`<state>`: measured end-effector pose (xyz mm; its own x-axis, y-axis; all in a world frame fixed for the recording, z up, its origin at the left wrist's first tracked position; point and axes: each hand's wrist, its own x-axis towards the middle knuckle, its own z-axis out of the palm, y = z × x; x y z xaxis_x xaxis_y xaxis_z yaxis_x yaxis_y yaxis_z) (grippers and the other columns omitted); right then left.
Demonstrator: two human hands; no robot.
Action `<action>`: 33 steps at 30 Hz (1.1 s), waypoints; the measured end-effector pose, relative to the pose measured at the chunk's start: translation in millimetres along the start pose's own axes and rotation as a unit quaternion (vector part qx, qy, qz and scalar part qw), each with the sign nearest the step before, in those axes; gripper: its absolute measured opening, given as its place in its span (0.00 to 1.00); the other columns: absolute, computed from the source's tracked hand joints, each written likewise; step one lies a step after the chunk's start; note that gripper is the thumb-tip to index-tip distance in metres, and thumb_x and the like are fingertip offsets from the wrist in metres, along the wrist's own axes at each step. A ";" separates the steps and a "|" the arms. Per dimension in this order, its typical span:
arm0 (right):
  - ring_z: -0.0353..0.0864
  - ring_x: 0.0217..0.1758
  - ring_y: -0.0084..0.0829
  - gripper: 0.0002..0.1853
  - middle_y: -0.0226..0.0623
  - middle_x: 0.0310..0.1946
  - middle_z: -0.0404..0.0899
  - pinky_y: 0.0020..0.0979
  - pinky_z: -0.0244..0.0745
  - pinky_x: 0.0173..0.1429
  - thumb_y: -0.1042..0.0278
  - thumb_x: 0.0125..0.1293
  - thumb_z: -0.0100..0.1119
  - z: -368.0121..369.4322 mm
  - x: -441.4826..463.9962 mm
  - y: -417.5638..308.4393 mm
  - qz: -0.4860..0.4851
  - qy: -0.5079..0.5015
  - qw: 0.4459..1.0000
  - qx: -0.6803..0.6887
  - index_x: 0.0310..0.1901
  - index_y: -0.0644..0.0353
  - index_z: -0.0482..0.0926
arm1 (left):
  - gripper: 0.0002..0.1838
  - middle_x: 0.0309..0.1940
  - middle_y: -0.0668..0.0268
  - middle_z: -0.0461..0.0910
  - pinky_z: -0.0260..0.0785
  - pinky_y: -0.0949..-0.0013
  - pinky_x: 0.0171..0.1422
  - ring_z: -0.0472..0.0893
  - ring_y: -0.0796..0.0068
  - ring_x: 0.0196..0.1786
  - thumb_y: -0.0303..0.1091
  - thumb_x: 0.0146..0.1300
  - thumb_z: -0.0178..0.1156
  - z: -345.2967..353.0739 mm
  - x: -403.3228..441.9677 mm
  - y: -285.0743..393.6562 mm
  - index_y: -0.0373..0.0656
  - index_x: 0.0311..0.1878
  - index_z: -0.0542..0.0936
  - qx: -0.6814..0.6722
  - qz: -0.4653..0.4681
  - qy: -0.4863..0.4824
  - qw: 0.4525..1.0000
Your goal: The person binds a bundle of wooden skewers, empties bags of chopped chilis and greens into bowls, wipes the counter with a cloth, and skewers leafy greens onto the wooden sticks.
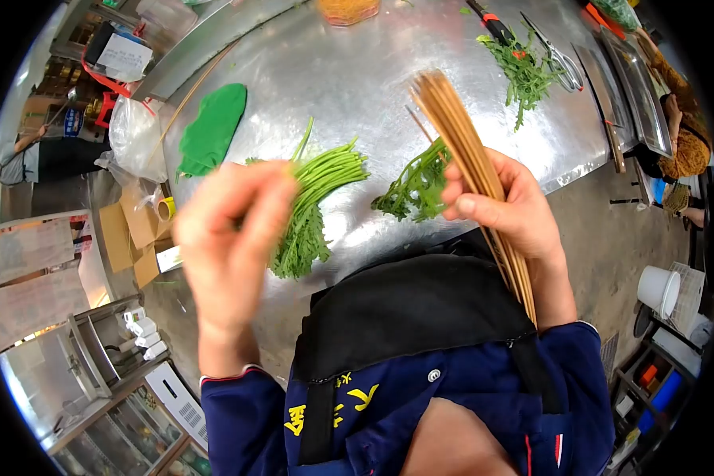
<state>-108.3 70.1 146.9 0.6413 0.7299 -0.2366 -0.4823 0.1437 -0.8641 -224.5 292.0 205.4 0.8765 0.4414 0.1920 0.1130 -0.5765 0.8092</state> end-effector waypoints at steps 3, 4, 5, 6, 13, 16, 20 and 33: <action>0.77 0.35 0.23 0.16 0.34 0.33 0.76 0.25 0.77 0.43 0.75 0.54 0.62 -5.1 1.5 0.2 -0.002 0.008 1.000 0.008 0.45 0.67 0.72 | 0.06 0.23 0.66 0.74 0.61 0.79 0.29 0.70 0.81 0.25 0.26 0.56 0.58 -6.9 35.9 -46.6 0.34 0.35 0.79 0.071 0.027 0.033 0.997; 0.77 0.35 0.22 0.16 0.34 0.33 0.76 0.24 0.76 0.43 0.75 0.54 0.62 -5.9 1.5 0.9 -0.001 0.014 1.000 0.007 0.45 0.67 0.72 | 0.07 0.24 0.64 0.74 0.63 0.76 0.31 0.72 0.77 0.26 0.28 0.56 0.58 0.1 47.0 -71.0 0.35 0.36 0.79 0.127 0.054 0.030 0.990; 0.77 0.35 0.22 0.16 0.34 0.33 0.76 0.24 0.77 0.43 0.75 0.54 0.61 -6.0 1.8 1.6 0.006 0.010 1.000 0.010 0.45 0.68 0.72 | 0.08 0.27 0.60 0.76 0.65 0.72 0.33 0.74 0.71 0.28 0.29 0.57 0.57 9.2 51.9 -94.4 0.35 0.36 0.79 0.134 0.047 0.009 0.990; 0.77 0.35 0.22 0.16 0.34 0.33 0.76 0.24 0.77 0.42 0.74 0.54 0.61 -5.9 2.9 2.1 0.013 0.008 1.000 0.012 0.45 0.68 0.72 | 0.08 0.29 0.59 0.78 0.67 0.70 0.37 0.76 0.68 0.31 0.30 0.56 0.57 21.2 53.7 -123.7 0.36 0.36 0.80 0.148 0.024 -0.021 0.989; 0.77 0.35 0.22 0.16 0.34 0.33 0.76 0.23 0.77 0.41 0.73 0.55 0.61 -16.6 8.2 3.1 0.015 0.032 0.999 0.004 0.45 0.68 0.72 | 0.08 0.29 0.59 0.78 0.67 0.73 0.38 0.77 0.71 0.32 0.30 0.54 0.60 44.4 56.2 -150.4 0.35 0.34 0.81 0.163 -0.058 -0.065 0.983; 0.77 0.34 0.22 0.16 0.33 0.33 0.76 0.22 0.76 0.41 0.73 0.55 0.60 -11.2 14.9 4.4 0.019 0.027 0.999 0.018 0.45 0.67 0.72 | 0.09 0.28 0.59 0.78 0.66 0.73 0.37 0.76 0.72 0.31 0.31 0.52 0.61 50.8 58.0 -154.0 0.35 0.34 0.81 0.141 -0.087 -0.152 0.974; 0.77 0.34 0.22 0.16 0.34 0.33 0.76 0.22 0.76 0.40 0.74 0.55 0.60 -10.0 16.9 4.5 0.043 0.021 0.999 0.020 0.45 0.67 0.72 | 0.08 0.31 0.60 0.78 0.69 0.65 0.40 0.78 0.61 0.34 0.35 0.51 0.60 71.1 53.6 -148.6 0.44 0.33 0.83 0.227 -0.064 -0.199 0.951; 0.77 0.33 0.21 0.13 0.34 0.32 0.76 0.23 0.75 0.39 0.74 0.56 0.57 -11.8 5.5 4.1 0.008 0.033 0.999 0.011 0.44 0.67 0.72 | 0.05 0.33 0.60 0.79 0.74 0.73 0.36 0.79 0.72 0.31 0.30 0.60 0.54 6.8 76.6 -140.4 0.40 0.37 0.73 -0.193 -0.257 -0.105 0.941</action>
<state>-99.7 66.9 136.9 0.6702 0.6872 -0.2803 -0.5064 0.1474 -0.8496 -170.1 402.1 102.7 0.8299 0.4249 -0.3615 0.4049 -0.0132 0.9142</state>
